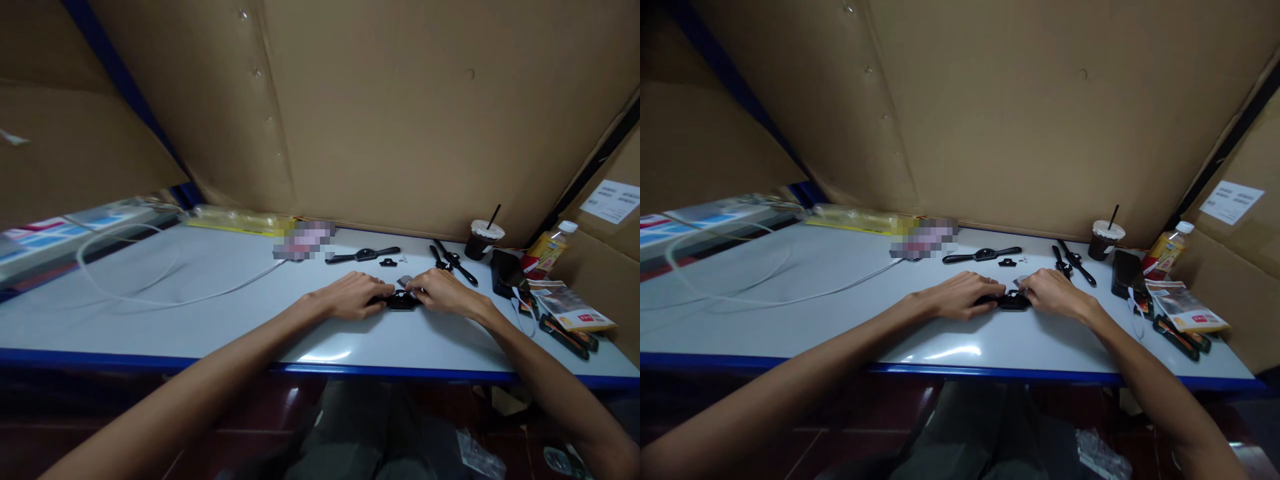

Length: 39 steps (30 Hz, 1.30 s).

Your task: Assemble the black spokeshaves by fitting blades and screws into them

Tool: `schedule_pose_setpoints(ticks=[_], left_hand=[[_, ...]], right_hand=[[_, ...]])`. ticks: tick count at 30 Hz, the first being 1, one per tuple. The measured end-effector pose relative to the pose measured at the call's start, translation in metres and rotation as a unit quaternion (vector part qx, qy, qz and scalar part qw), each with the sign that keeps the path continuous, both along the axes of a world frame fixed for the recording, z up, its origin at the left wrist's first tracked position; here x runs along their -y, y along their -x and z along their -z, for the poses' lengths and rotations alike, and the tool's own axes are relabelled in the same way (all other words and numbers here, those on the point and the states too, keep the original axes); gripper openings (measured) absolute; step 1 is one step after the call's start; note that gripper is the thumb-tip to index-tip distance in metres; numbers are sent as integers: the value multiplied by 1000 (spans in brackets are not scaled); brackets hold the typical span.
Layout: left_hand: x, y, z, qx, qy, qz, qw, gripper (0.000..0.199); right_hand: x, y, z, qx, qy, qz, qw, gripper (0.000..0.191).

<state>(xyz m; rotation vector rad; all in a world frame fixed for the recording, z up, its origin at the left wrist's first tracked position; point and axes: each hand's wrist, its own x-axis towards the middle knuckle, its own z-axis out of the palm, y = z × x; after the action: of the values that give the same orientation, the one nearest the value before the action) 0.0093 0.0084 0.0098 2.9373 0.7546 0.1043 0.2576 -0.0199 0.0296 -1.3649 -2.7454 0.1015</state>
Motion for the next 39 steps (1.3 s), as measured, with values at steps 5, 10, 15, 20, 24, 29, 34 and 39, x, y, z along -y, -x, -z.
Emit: schedule_pose_setpoints(ticks=[5,10,15,20,24,29,34,39], left_hand=[[1,0,-1,14,0,5,1000,19],[2,-1,-3,17,0,2,1000,18],[1,-1,-2,18,-7,0,1000,17],[0,-1,-1,20,-4,-2,1000,18],[0,-1,0,26,1,0,1000,19],[0,-1,1,28,8,-3,1000,20],[-1,-1,1,35,4,-3,999,20],[2,-1,-1,40,7,-3,999,18]], right_hand=[[7,8,-4,-9,-29,8,1000,27],[11,20,-4,25,-72,14,997,24],[11,27,-2,78,-82,33,993,25],[13,32,0,109,-82,40,990,28],[12,33,5,108,-84,44,990,30],[13,33,11,110,-94,38,989,31],[15,35,13,112,-103,45,987,30],[17,35,8,91,-98,41,990,31]])
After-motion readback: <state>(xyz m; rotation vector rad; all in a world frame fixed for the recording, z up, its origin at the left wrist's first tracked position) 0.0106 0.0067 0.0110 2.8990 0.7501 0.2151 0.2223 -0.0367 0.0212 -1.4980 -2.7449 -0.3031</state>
